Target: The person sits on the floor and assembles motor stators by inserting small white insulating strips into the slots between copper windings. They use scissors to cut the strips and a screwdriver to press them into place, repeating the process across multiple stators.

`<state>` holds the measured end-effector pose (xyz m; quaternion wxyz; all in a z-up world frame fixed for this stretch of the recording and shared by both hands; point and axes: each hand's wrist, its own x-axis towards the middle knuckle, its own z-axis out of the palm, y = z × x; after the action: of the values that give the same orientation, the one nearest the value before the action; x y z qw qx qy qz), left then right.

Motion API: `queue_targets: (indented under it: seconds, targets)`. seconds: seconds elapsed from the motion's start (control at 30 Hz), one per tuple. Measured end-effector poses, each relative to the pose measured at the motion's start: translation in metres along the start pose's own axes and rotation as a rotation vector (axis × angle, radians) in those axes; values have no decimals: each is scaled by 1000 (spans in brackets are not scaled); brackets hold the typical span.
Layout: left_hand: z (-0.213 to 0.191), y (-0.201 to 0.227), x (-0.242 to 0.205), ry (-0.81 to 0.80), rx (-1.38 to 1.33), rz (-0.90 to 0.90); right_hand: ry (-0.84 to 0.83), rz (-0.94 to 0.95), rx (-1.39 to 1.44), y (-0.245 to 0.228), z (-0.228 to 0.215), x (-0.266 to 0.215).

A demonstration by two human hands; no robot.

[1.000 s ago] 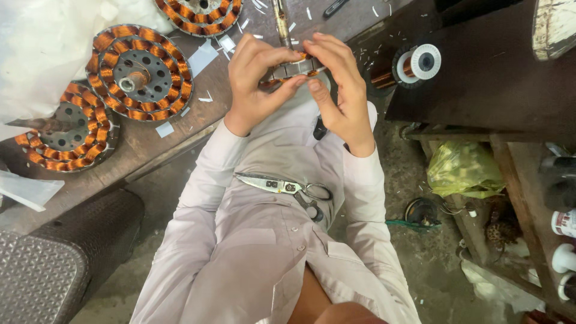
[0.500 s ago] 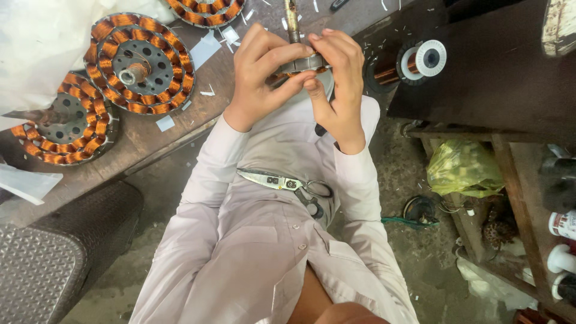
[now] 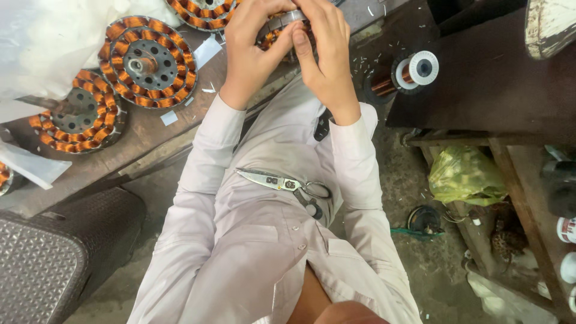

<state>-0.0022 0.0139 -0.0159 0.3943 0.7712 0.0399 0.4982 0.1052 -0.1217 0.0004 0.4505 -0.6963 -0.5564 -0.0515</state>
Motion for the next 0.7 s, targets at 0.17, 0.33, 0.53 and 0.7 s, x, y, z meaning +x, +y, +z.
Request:
queue_targets:
  seconds: [0.17, 0.33, 0.53, 0.7]
  targets:
    - [-18, 16, -18, 94, 87, -22, 130, -35, 91, 9, 21, 6]
    - [-70, 60, -85, 158, 464, -116, 194, -14, 170, 61, 44, 9]
    - [-146, 84, -128, 1, 701, -275, 116, 201, 315, 131, 56, 14]
    - [-161, 86, -141, -101, 726, -191, 124, 41, 227, 129, 58, 12]
